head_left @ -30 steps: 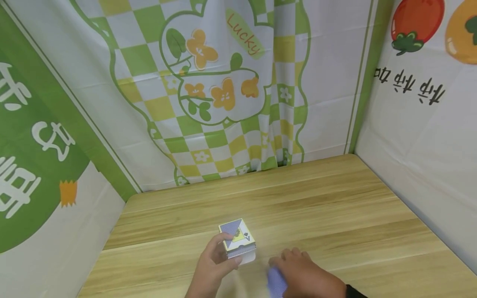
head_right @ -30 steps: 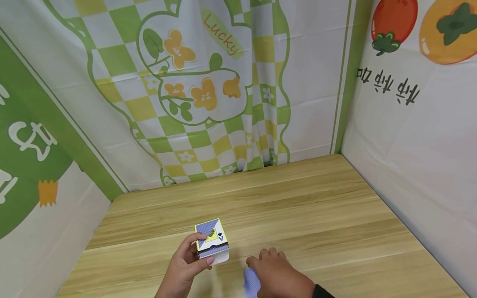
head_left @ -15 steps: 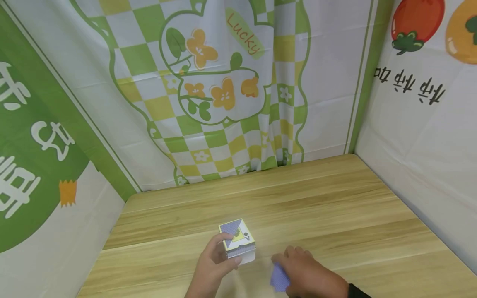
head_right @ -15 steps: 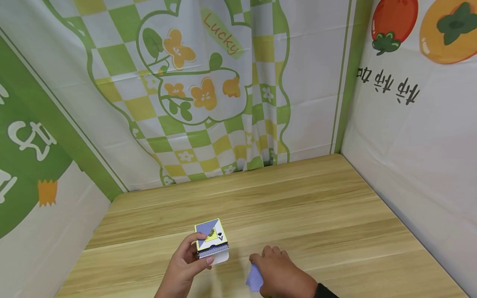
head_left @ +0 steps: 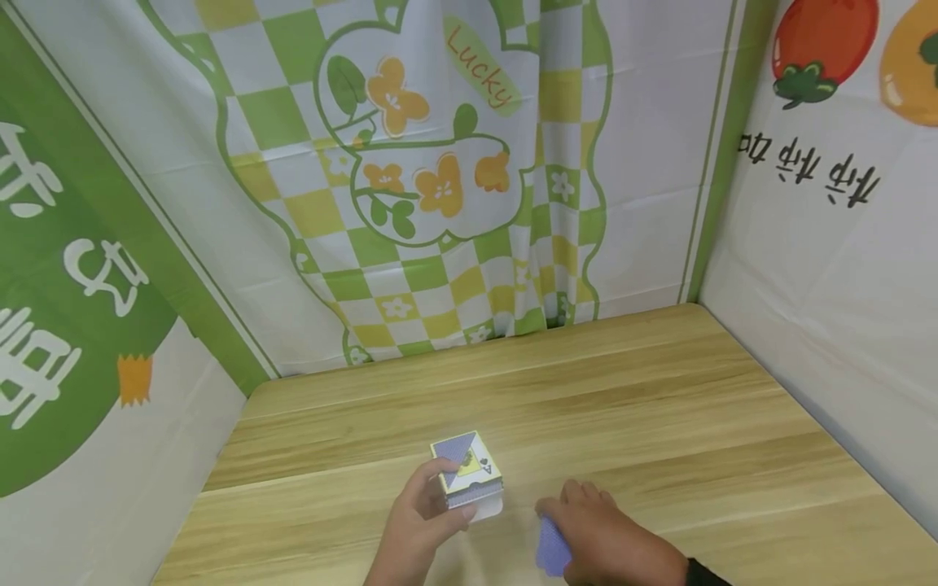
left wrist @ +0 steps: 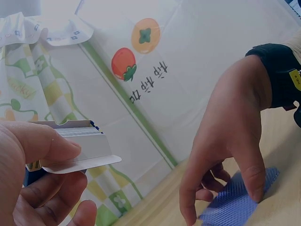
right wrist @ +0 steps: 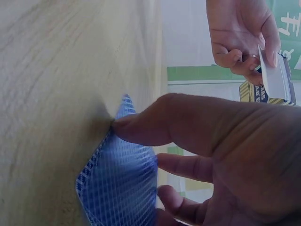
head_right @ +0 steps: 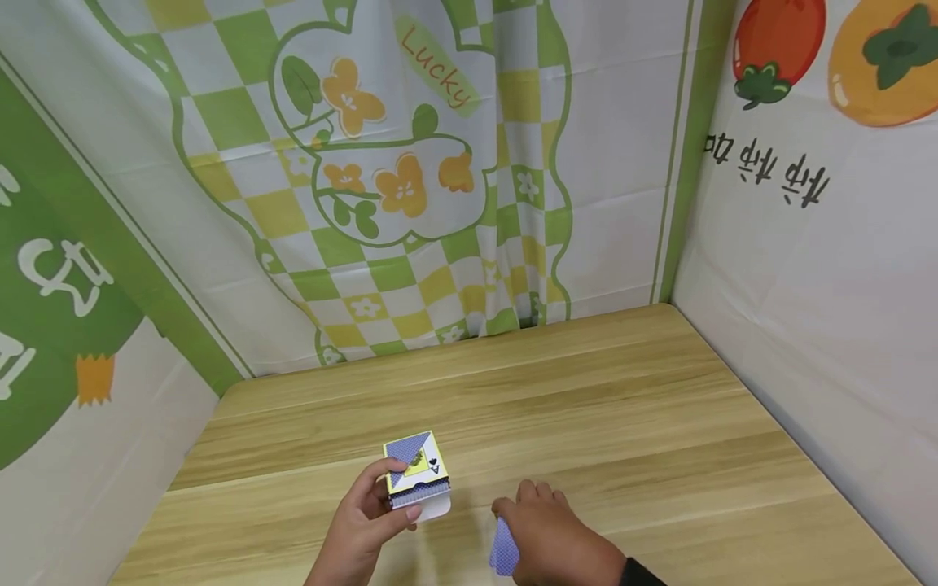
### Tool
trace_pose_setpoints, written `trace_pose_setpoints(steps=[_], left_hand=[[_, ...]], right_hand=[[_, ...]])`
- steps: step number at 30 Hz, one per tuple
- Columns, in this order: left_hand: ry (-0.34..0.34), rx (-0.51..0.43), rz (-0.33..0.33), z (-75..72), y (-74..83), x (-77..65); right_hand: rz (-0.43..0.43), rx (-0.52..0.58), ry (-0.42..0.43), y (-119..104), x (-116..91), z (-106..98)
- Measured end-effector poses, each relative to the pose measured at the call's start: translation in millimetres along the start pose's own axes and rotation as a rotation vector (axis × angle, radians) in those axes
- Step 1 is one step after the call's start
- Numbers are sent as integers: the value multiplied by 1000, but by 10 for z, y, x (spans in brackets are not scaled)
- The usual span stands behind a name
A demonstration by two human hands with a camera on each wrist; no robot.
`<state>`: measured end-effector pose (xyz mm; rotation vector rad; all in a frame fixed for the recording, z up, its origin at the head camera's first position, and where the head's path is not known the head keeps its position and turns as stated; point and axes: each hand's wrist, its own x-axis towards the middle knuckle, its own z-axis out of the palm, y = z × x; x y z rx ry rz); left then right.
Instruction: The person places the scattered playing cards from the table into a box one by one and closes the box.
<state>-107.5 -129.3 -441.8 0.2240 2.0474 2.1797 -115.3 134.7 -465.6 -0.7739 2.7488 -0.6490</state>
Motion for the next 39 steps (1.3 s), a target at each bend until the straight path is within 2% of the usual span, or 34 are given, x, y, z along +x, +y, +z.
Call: trace_pose_setpoints(steps=[6, 10, 18, 20, 25, 27, 30, 34, 39], left_hand=[[1, 12, -10, -10, 10, 4], [3, 14, -11, -15, 12, 1], [0, 7, -7, -12, 6, 3], [0, 5, -5, -12, 5, 4], [2, -2, 4, -7, -4, 12], [2, -4, 5, -3, -10, 15], [3, -7, 7, 4, -15, 18], [5, -5, 9, 14, -14, 22], [16, 6, 24, 33, -10, 11]], right_hand=[[48, -15, 12, 23, 80, 11], [68, 37, 44, 49, 128, 26], [-17, 204, 229, 89, 127, -44], [-16, 285, 222, 56, 131, -95], [57, 610, 184, -76, 109, -253], [91, 708, 208, -130, 91, -306], [115, 789, 259, -192, 53, -366], [76, 893, 247, -238, 14, -422], [-60, 1053, 125, -258, -15, -431]])
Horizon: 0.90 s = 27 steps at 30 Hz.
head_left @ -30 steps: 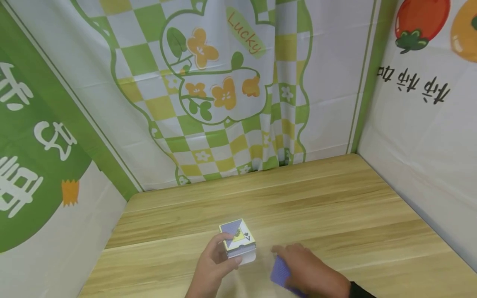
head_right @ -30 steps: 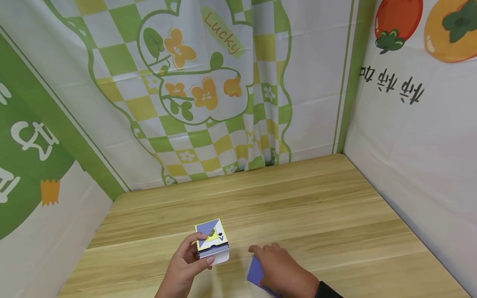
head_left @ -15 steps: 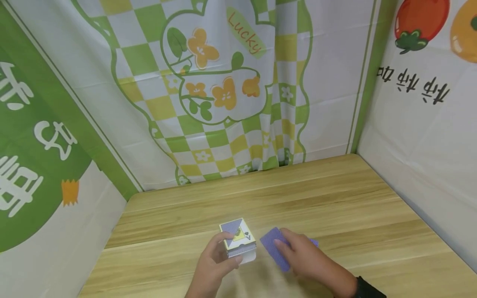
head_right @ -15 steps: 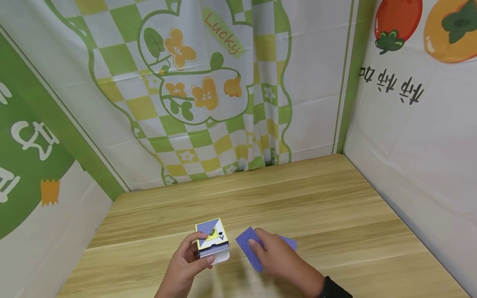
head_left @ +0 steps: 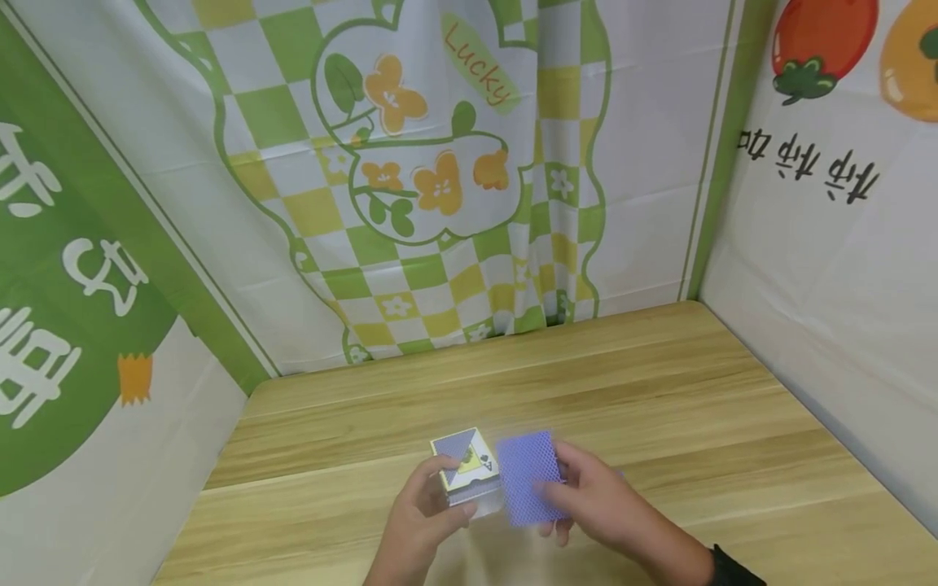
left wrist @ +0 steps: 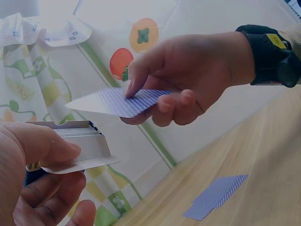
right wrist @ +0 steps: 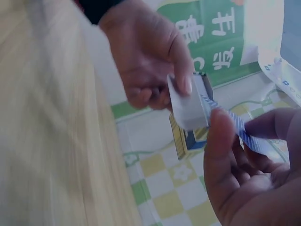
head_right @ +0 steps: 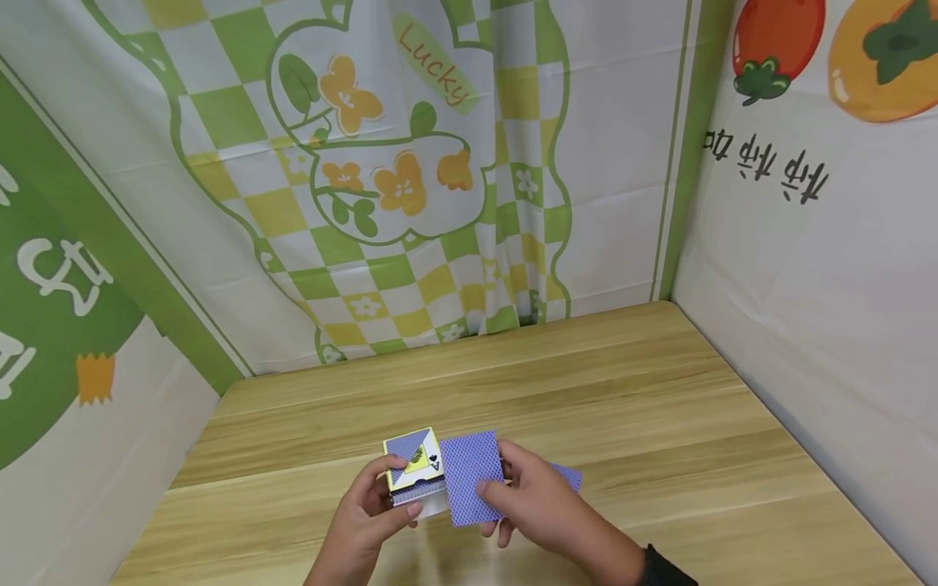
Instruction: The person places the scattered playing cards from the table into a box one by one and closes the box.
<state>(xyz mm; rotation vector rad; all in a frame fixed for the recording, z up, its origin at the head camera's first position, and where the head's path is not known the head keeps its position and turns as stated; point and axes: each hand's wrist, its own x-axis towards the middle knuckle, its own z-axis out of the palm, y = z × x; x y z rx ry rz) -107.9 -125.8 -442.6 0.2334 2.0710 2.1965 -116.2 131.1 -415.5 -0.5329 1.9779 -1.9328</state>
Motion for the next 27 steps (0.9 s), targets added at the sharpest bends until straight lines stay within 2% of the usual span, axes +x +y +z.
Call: trace_pose_setpoints(steps=[5, 8, 15, 20, 27], left_hand=[[-3, -4, 12, 10, 10, -7], [-25, -22, 11, 4, 16, -6], [-16, -9, 21, -7, 25, -1], [4, 5, 27, -5, 34, -2], [18, -7, 14, -8, 23, -8]], right_hand=[[-93, 138, -186, 57, -2, 45], [-98, 182, -250, 97, -2, 96], [11, 228, -300, 157, -19, 224], [79, 210, -316, 153, -22, 271], [88, 131, -330, 178, -49, 314]])
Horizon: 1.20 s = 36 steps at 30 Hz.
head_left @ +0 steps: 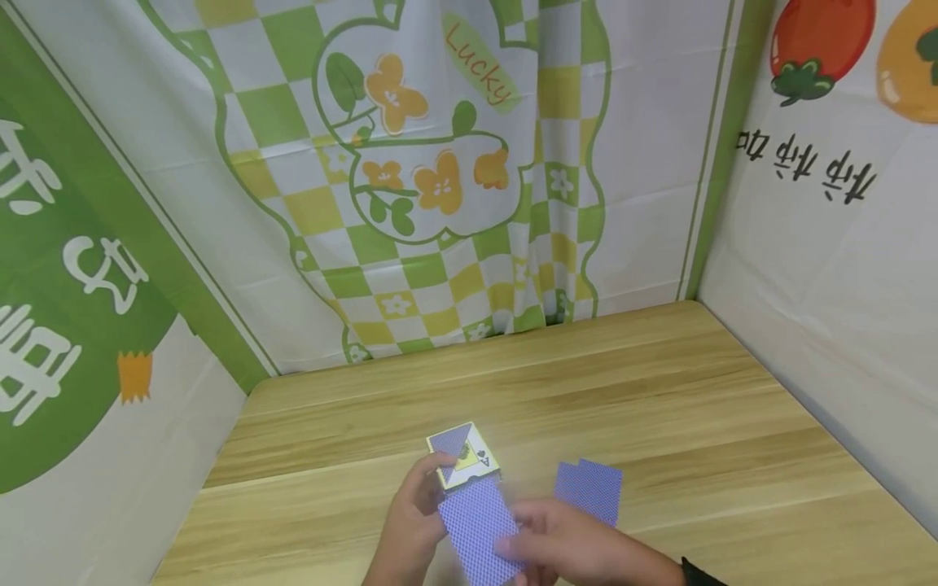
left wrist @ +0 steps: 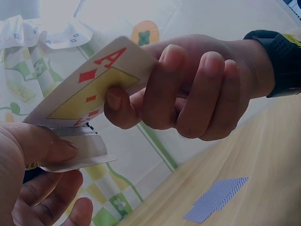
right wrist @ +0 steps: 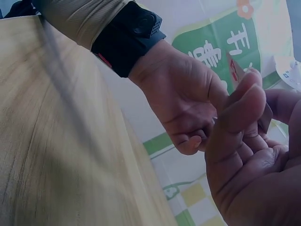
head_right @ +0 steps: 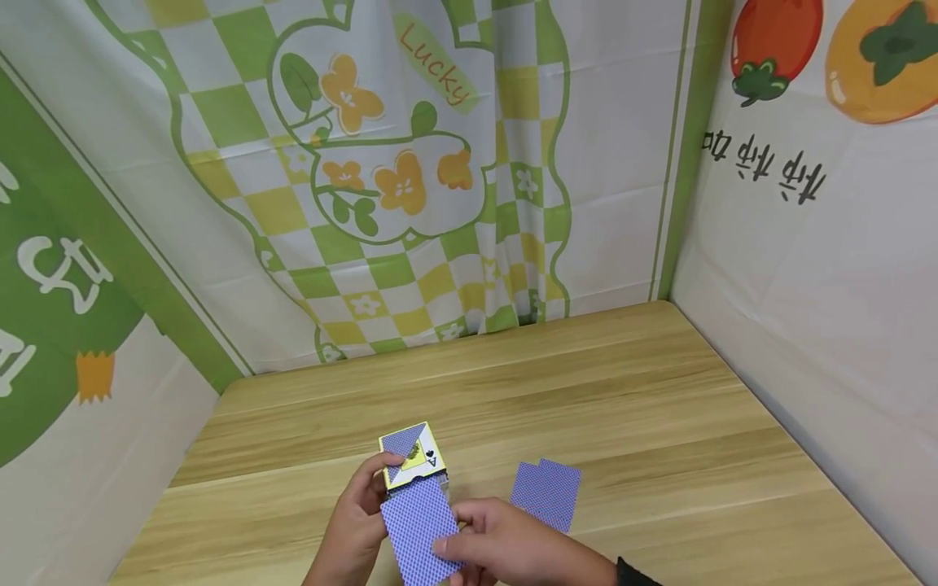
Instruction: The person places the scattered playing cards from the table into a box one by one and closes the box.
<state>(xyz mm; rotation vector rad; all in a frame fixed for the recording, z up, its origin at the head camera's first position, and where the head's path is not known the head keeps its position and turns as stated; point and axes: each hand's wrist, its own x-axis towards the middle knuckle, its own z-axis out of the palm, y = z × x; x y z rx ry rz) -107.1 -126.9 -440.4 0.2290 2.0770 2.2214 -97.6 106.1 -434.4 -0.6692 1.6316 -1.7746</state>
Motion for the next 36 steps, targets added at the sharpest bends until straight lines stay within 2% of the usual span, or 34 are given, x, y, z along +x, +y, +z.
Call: trace_pose_setpoints(steps=[12, 16, 20, 23, 28, 30, 32, 36], left_hand=[[1, 31, 20, -4, -1, -9], [-4, 34, 20, -11, -14, 0], [-6, 22, 29, -8, -31, 4], [-12, 23, 25, 6, -38, 0], [-65, 20, 6, 46, -30, -22], [-83, 18, -2, 57, -19, -30], [-89, 11, -3, 62, -7, -32], [-77, 12, -13, 62, 5, -34]], right_hand=[[27, 149, 33, -11, -3, -35], [-7, 192, 34, -8, 9, -36], [-79, 210, 33, -11, 32, -48], [-107, 142, 102, -21, 45, -48], [-80, -136, 352, -56, 92, -38], [-64, -210, 422, -65, 111, -42], [-57, -237, 456, -65, 121, -46], [-64, -259, 463, -37, 117, -62]])
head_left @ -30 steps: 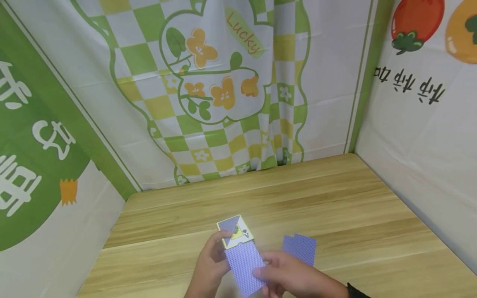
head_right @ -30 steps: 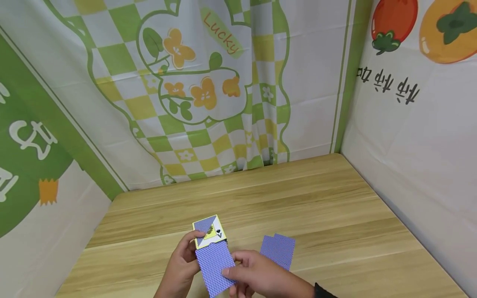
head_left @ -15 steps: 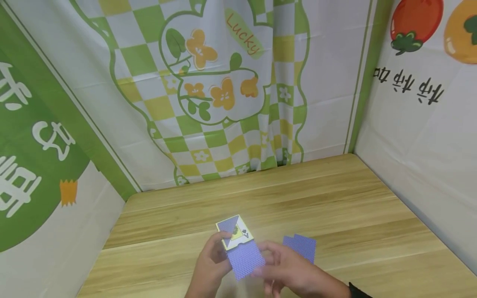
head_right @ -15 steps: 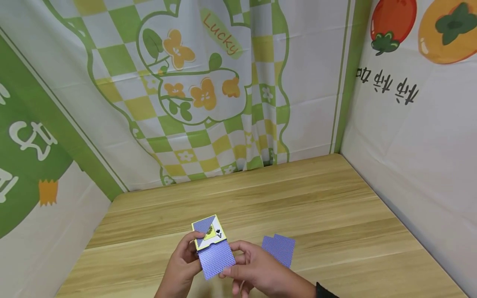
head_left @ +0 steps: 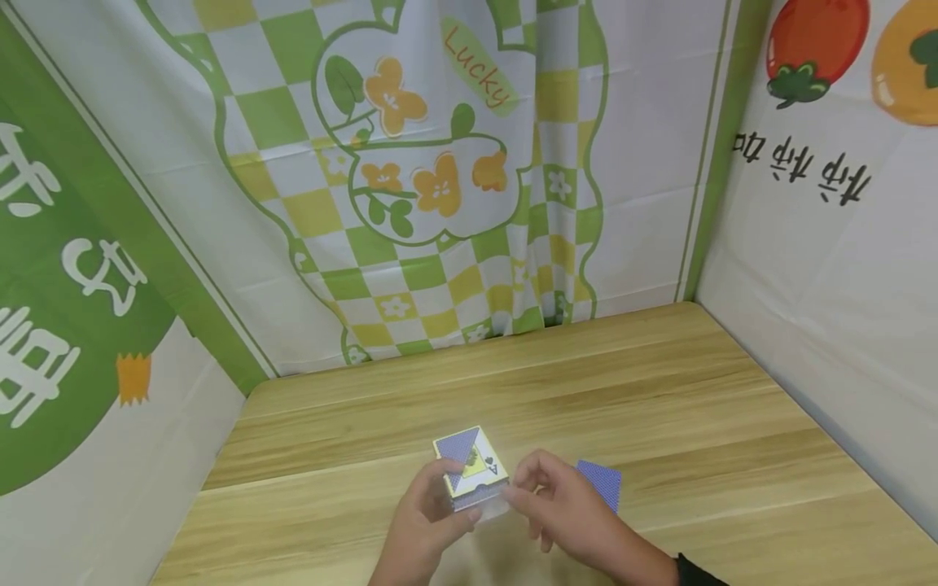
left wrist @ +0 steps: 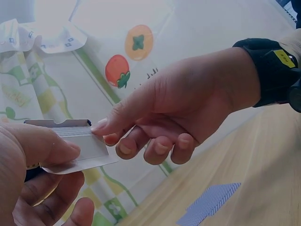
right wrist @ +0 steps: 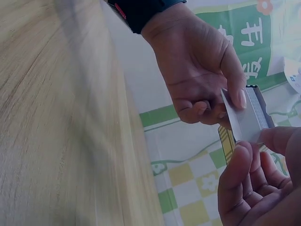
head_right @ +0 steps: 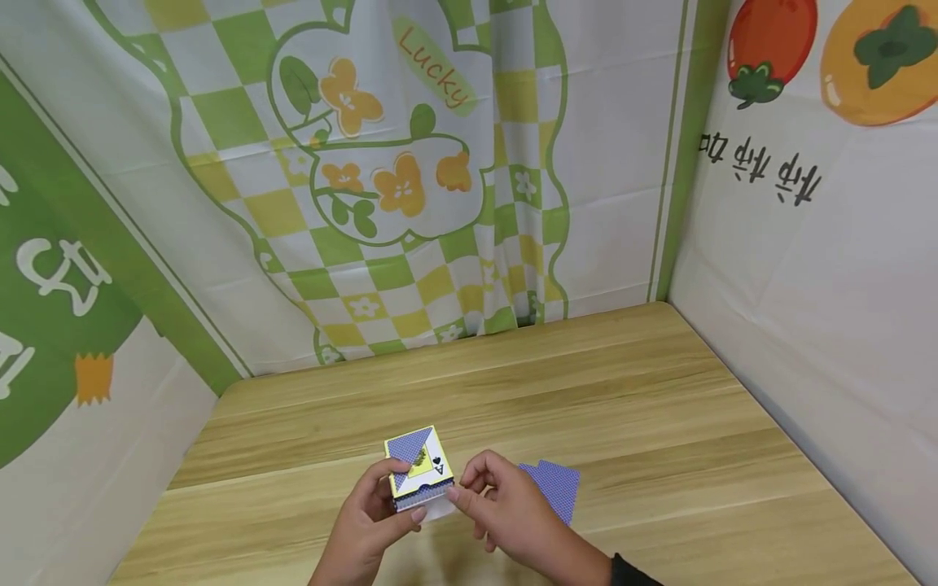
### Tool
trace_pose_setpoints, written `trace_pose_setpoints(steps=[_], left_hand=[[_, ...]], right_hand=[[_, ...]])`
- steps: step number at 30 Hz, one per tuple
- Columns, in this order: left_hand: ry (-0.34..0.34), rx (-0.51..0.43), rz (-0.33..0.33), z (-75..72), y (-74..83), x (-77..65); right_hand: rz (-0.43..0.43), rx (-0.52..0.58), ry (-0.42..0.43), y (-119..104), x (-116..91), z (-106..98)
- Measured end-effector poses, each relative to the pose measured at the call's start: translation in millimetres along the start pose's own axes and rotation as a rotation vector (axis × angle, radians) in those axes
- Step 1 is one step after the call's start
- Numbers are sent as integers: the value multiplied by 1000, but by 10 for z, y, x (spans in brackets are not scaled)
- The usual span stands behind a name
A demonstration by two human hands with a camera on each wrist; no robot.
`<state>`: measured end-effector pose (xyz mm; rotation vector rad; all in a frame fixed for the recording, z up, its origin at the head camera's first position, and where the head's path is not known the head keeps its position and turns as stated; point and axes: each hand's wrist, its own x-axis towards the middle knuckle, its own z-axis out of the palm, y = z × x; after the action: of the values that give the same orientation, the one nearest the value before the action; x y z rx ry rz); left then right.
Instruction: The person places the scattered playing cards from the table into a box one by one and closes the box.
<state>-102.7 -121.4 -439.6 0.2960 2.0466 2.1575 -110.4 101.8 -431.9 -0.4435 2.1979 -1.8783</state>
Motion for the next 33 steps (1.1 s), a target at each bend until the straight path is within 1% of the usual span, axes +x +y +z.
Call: trace_pose_setpoints(steps=[7, 14, 17, 21, 23, 28, 33], left_hand=[[4, 11, 3, 9, -6, 7], [5, -26, 22, 27, 8, -7], [5, -31, 27, 35, 7, -6], [7, -36, 20, 31, 2, -6], [12, -38, 13, 25, 1, -7], [24, -27, 0, 2, -4, -8], [23, -20, -7, -23, -14, 2]], right_hand=[[9, -37, 11, 51, -32, -77], [3, -81, 51, 64, -43, -198], [10, -133, 51, 91, -59, -270], [-4, -260, 48, 199, -94, -380], [-1, -323, 32, 264, -125, -443], [66, -497, 16, 421, -219, -590], [150, -772, 113, 533, -253, -705]])
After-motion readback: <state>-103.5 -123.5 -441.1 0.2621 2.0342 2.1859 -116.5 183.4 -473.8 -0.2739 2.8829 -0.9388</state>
